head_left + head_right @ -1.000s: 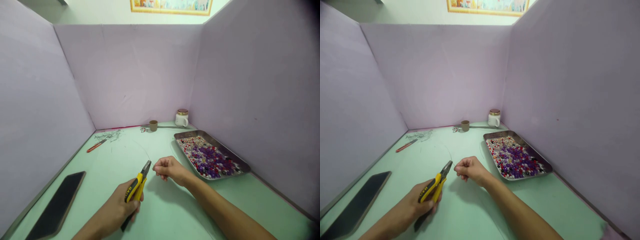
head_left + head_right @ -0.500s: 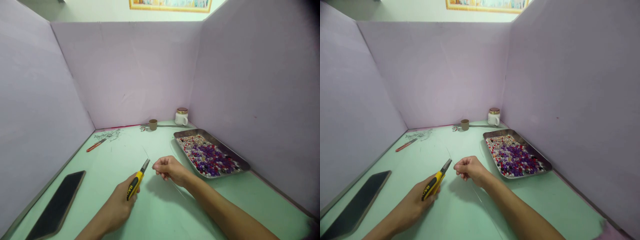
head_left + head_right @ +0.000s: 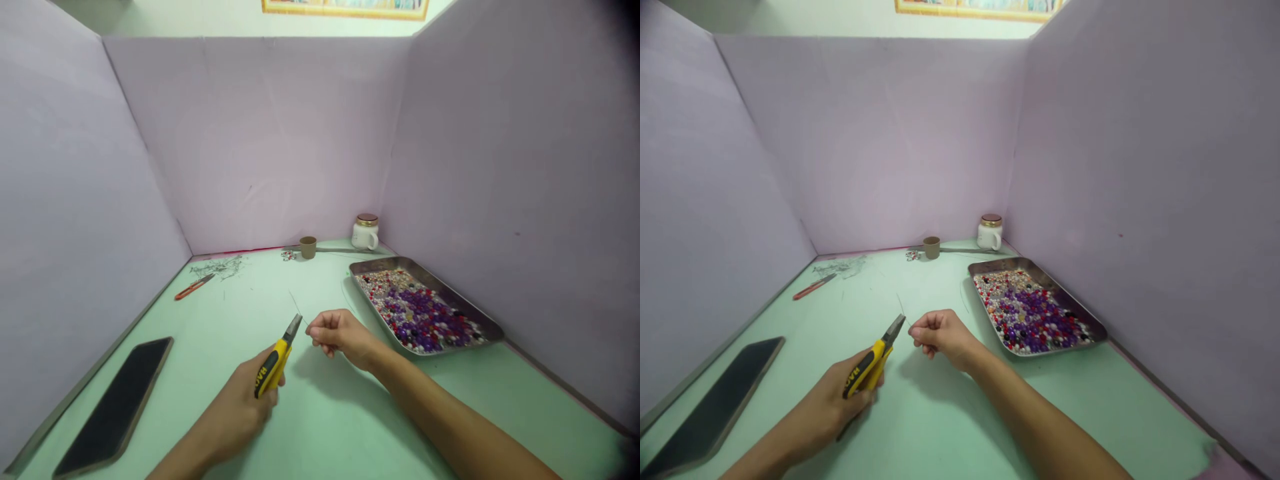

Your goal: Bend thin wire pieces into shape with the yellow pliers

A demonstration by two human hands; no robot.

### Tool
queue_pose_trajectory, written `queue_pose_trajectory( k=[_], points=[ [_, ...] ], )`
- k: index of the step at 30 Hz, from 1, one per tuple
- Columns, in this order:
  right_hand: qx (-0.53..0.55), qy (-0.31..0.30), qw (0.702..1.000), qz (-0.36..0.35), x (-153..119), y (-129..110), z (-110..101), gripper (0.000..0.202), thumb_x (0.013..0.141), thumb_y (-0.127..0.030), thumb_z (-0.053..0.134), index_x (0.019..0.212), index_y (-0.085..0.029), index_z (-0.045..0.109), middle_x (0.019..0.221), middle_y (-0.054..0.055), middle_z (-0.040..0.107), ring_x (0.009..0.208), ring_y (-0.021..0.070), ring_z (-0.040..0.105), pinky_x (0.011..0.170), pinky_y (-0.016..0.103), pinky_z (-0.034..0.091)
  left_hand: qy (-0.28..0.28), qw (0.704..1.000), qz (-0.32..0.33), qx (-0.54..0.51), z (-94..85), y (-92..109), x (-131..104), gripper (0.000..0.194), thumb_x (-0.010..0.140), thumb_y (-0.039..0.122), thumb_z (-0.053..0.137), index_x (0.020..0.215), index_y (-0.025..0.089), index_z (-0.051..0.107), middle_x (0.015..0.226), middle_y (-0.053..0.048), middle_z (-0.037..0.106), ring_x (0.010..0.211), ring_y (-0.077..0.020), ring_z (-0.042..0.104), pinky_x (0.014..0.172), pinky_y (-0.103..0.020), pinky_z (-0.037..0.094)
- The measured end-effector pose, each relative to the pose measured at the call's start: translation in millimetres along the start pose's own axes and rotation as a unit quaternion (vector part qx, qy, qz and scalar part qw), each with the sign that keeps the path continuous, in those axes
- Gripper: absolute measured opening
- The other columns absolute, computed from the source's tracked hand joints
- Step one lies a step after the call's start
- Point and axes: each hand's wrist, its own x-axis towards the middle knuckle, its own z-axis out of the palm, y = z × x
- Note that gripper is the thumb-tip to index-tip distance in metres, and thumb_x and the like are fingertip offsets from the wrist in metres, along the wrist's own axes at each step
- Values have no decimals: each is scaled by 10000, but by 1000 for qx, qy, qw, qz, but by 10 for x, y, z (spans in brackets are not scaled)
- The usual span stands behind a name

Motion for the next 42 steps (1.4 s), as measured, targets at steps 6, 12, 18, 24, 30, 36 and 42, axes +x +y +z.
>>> queue_pose_trajectory(
  k=[6,12,18,24,30,36,42],
  points=[
    [-7,-26,999,-38,6,17,-39,240,592,-328,696,695,-128,612,544,-30,556,418,45,455,399,176,347,-130,925,-46,-353,-43,-14,-19,299,682,216,576,961,171,478,815,-35,517,616,-125,496,476,-223,403],
    [-5,-9,1000,-28,-25,-22,-2,250,589,-309,682,758,-136,623,539,-36,541,395,40,423,376,176,307,-88,970,-34,-226,-40,-49,20,217,682,209,515,896,175,494,764,-22,519,596,-138,484,482,-241,402],
    [-7,28,999,18,-38,-36,59,203,569,-247,642,732,-128,619,507,-37,529,372,31,392,358,174,254,102,993,33,56,53,-68,49,346,720,167,482,1061,227,497,909,-44,546,903,-232,490,815,-308,355],
    [-19,58,998,12,-16,-73,6,167,555,-224,631,685,-120,621,473,-35,516,354,33,363,352,189,231,-66,994,-33,-81,-47,-23,20,248,702,214,476,945,178,507,925,-67,562,776,-206,546,606,-291,454],
    [-15,93,995,-8,-46,-153,-22,125,548,-214,628,641,-133,618,492,-26,531,349,26,339,340,194,204,68,993,-50,87,-171,-93,57,330,690,196,478,1018,167,491,902,-55,540,823,-220,492,732,-334,379],
    [-16,88,996,13,-68,-134,32,122,560,-223,616,645,-135,622,443,-41,495,323,24,309,324,194,168,44,997,-46,52,-262,-70,76,125,731,205,434,846,179,477,698,17,475,612,-141,447,554,-244,364],
    [-79,134,988,4,-59,-112,72,111,579,-209,582,655,-139,620,449,-40,485,339,35,306,339,193,192,-19,999,-14,35,-104,27,8,167,677,112,434,822,188,470,702,41,456,625,-120,401,575,-224,345]
  ],
)
